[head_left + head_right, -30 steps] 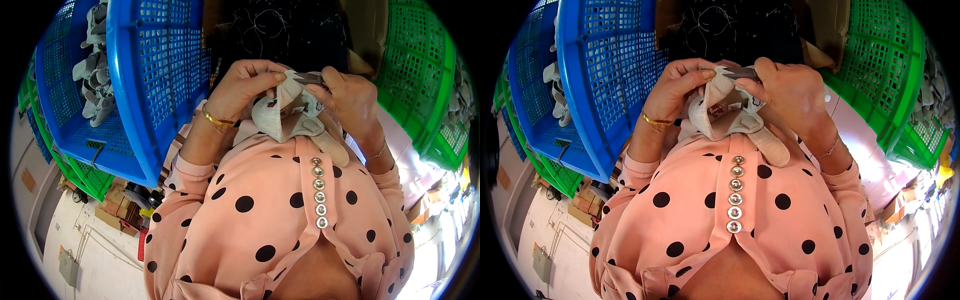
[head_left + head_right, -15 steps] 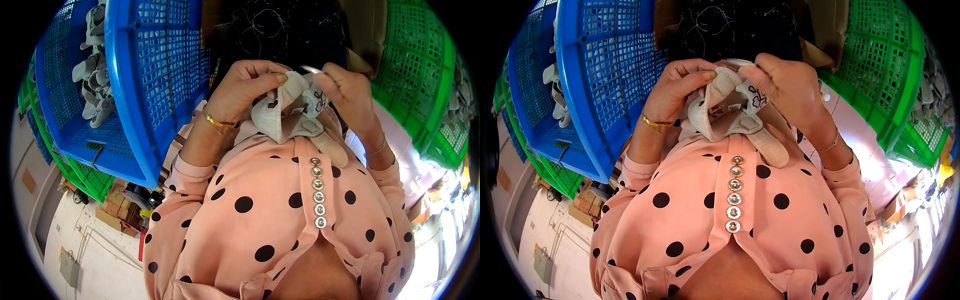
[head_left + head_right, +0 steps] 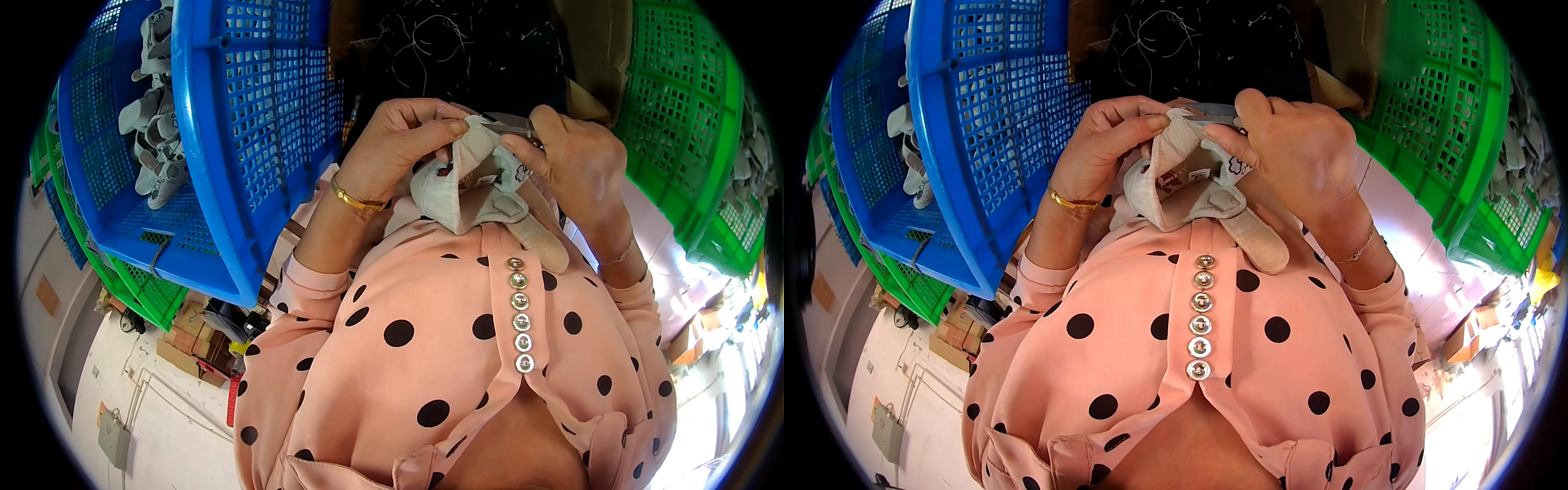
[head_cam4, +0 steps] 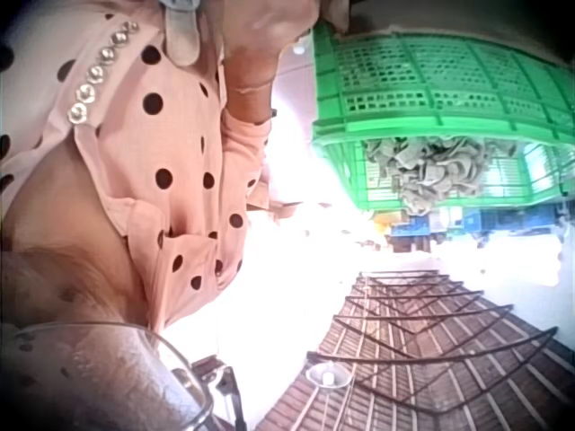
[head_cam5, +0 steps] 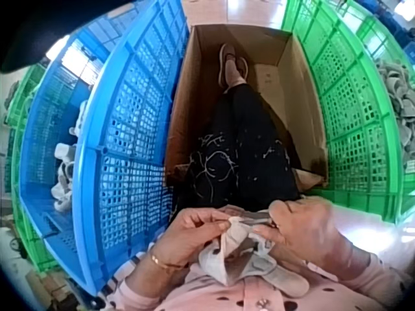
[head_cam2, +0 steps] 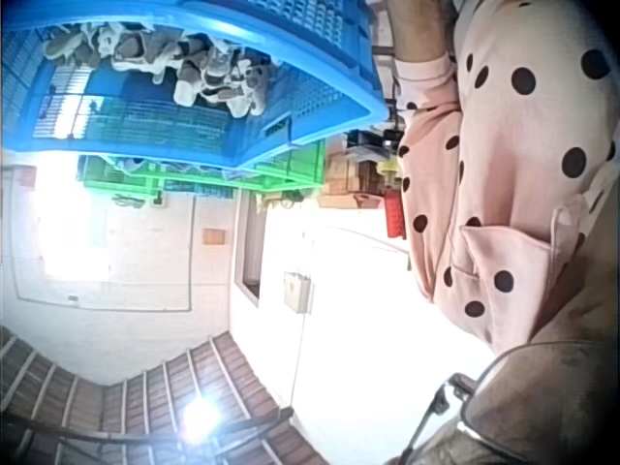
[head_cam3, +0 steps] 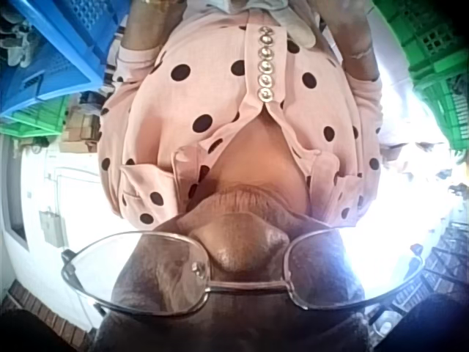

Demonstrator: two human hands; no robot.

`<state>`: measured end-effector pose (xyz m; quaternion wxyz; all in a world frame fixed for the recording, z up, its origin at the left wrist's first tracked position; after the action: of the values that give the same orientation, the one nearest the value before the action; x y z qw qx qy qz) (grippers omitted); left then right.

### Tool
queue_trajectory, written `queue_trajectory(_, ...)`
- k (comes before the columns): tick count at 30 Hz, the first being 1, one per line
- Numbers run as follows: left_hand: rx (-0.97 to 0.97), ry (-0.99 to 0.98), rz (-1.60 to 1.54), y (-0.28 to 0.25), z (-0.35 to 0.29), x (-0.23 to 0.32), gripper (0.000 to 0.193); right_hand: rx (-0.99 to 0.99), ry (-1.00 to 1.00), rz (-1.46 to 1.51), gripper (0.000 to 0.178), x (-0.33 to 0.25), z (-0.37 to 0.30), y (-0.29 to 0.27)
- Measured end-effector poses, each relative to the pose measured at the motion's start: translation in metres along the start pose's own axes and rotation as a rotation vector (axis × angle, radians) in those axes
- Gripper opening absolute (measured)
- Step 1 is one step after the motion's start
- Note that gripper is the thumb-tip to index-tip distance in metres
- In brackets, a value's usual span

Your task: The person sits on the floor and uses scissors to trim loose threads and excess fabric from the edges of white slippers. They handle the slippers one at a time, picking them from a blue basket, trimming them, and placing them into a cardboard box.

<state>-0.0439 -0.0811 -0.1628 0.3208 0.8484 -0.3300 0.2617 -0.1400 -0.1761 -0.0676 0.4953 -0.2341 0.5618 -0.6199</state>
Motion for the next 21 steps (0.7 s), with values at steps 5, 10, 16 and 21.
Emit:
queue_trajectory(5, -0.011, -0.020, -0.022, -0.001, 0.000, 0.000, 0.019, 0.009, -0.014, -0.004, 0.039, -0.002, 0.002, -0.004)
queue_trajectory(10, -0.015, -0.042, -0.030, 0.000, -0.001, -0.001, 0.019, 0.020, -0.020, -0.028, 0.039, -0.003, 0.002, -0.005)
queue_trajectory(16, -0.016, -0.022, -0.034, 0.000, -0.002, 0.000, 0.019, 0.087, -0.004, -0.023, 0.040, -0.006, 0.000, -0.004)
queue_trajectory(21, -0.020, -0.062, -0.044, 0.003, -0.005, -0.004, 0.018, 0.088, 0.096, 0.055, 0.040, -0.005, -0.007, 0.006)
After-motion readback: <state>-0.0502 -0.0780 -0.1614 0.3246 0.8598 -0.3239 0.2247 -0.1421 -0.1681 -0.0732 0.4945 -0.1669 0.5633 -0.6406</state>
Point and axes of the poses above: each hand's wrist, its own z-axis towards the middle knuckle, its own y-axis out of the palm, x = y × z, the point moved 10 cm from there along z, towards the middle knuckle, and after that the axes turned 13 degrees about x, right-handed, at the moved point
